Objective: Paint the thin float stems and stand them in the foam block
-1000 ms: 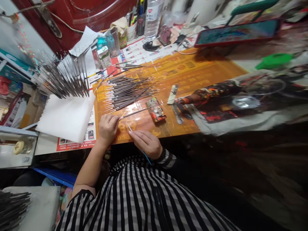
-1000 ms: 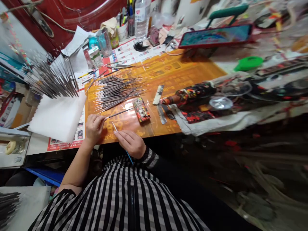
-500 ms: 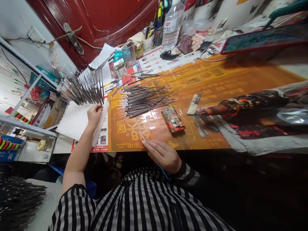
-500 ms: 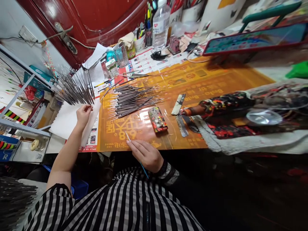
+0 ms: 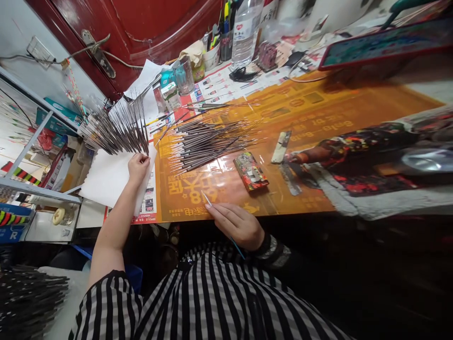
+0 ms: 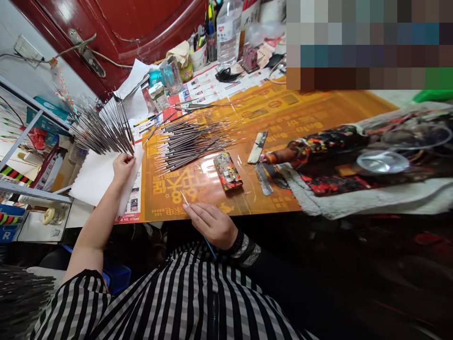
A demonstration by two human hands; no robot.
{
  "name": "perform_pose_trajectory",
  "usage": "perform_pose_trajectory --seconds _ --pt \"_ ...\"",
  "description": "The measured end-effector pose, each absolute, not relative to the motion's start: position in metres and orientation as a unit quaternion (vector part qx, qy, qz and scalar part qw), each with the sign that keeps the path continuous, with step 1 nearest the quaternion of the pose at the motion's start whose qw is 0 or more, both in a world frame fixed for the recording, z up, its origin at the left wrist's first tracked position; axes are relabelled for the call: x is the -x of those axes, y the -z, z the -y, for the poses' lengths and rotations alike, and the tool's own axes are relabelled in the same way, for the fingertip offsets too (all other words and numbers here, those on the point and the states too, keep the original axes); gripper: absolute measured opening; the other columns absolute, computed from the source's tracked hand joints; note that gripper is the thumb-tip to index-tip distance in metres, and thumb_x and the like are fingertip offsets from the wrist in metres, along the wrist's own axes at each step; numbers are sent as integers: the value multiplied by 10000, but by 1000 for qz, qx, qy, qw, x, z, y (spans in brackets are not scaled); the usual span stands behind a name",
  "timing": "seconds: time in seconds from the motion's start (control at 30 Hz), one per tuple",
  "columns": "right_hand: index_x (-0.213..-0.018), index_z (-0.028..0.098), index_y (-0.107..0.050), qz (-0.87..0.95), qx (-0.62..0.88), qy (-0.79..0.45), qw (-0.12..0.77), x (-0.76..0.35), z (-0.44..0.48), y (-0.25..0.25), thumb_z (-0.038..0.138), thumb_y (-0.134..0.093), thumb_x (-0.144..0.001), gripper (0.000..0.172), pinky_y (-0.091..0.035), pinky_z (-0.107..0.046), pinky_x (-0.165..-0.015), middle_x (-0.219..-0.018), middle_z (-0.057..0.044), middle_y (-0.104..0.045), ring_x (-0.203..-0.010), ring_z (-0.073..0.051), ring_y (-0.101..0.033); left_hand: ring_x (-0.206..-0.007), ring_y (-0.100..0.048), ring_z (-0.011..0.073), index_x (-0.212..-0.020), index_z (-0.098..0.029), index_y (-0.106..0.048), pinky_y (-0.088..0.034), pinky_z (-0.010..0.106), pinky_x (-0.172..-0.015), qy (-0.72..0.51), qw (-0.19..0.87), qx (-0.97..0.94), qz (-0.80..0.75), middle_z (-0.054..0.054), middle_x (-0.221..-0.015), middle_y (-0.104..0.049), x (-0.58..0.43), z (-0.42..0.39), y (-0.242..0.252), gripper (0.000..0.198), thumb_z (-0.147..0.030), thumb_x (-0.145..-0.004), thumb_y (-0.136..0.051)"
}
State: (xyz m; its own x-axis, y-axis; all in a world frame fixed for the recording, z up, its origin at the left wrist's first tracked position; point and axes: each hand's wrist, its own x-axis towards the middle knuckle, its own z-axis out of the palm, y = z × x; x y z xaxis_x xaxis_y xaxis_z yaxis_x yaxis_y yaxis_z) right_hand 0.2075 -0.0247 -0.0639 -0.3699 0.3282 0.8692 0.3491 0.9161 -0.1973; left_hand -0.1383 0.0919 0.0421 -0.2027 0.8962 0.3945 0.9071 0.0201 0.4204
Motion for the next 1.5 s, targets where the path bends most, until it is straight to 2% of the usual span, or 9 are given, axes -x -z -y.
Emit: perform_pose_trajectory --seconds 0.13,0.37,0.53,0.67,0.87,1.0,1.17,1.37,1.5 --pt "-1551 53 -350 827 200 22 526 -207 24 60 43 -584 -933 660 -632 -398 -854 -1102 -159 -755 -1001 -267 -720 -719 -567 141 -645 -197 -562 -432 260 -723 307 15 630 713 -12 -716 -611 136 -90 -44 136 -173 -758 -635" --pt "-1499 105 -459 818 206 22 538 -206 23 60 61 -563 -954 556 -626 -376 -859 -1095 -128 -761 -999 -241 -723 -747 -552 142 -692 -208 -556 -440 266 -754 321 65 617 716 3 -761 -602 134 -86 -51 168 -252 -853 -572" --pt "-1519 82 -419 820 205 22 534 -206 23 62 61 -563 -956 581 -628 -387 -855 -1103 -139 -759 -1001 -254 -723 -808 -573 179 -631 -214 -553 -446 307 -847 283 61 612 736 8 -733 -636 135 -92 -47 164 -185 -775 -625" --pt "-1548 58 -359 824 198 22 531 -207 24 62 51 -574 -947 639 -634 -400 -844 -1102 -154 -758 -987 -267 -727 -806 -590 186 -630 -213 -587 -456 309 -838 258 50 604 752 12 -741 -664 136 -95 -45 150 -169 -768 -622" --pt "-1567 88 -334 819 198 20 538 -206 24 61 55 -560 -955 653 -640 -399 -830 -1090 -144 -762 -979 -266 -733 -860 -633 186 -763 -204 -690 -474 314 -864 242 49 596 764 31 -856 -702 133 -81 -57 97 -207 -839 -631" --pt "-1561 103 -353 814 198 -1 545 -206 24 61 52 -571 -945 655 -644 -400 -836 -1092 -143 -761 -978 -261 -735 -909 -638 208 -846 -195 -709 -480 346 -914 178 47 665 724 59 -911 -705 108 -55 -60 74 -260 -873 -686" --pt "-1527 183 -439 790 205 -67 574 -207 25 54 48 -556 -941 612 -647 -356 -849 -1069 -105 -767 -954 -221 -744 -1024 -624 199 -1100 -191 -650 -494 313 -926 118 5 775 620 78 -1092 -676 41 -31 -37 195 -310 -947 -625" --pt "-1491 215 -492 775 229 -75 584 -229 26 42 52 -549 -934 583 -649 -346 -847 -1083 -91 -762 -954 -214 -749 -970 -610 221 -981 -176 -619 -470 314 -846 31 37 752 657 104 -1051 -646 -2 -42 -17 127 -193 -979 -493" --pt "-1487 209 -495 767 259 -50 585 -252 23 39 56 -574 -924 588 -650 -357 -829 -1085 -109 -757 -963 -231 -745 -949 -601 219 -963 -180 -615 -452 314 -835 49 29 737 674 107 -1038 -646 4 -49 -17 139 -183 -978 -477"
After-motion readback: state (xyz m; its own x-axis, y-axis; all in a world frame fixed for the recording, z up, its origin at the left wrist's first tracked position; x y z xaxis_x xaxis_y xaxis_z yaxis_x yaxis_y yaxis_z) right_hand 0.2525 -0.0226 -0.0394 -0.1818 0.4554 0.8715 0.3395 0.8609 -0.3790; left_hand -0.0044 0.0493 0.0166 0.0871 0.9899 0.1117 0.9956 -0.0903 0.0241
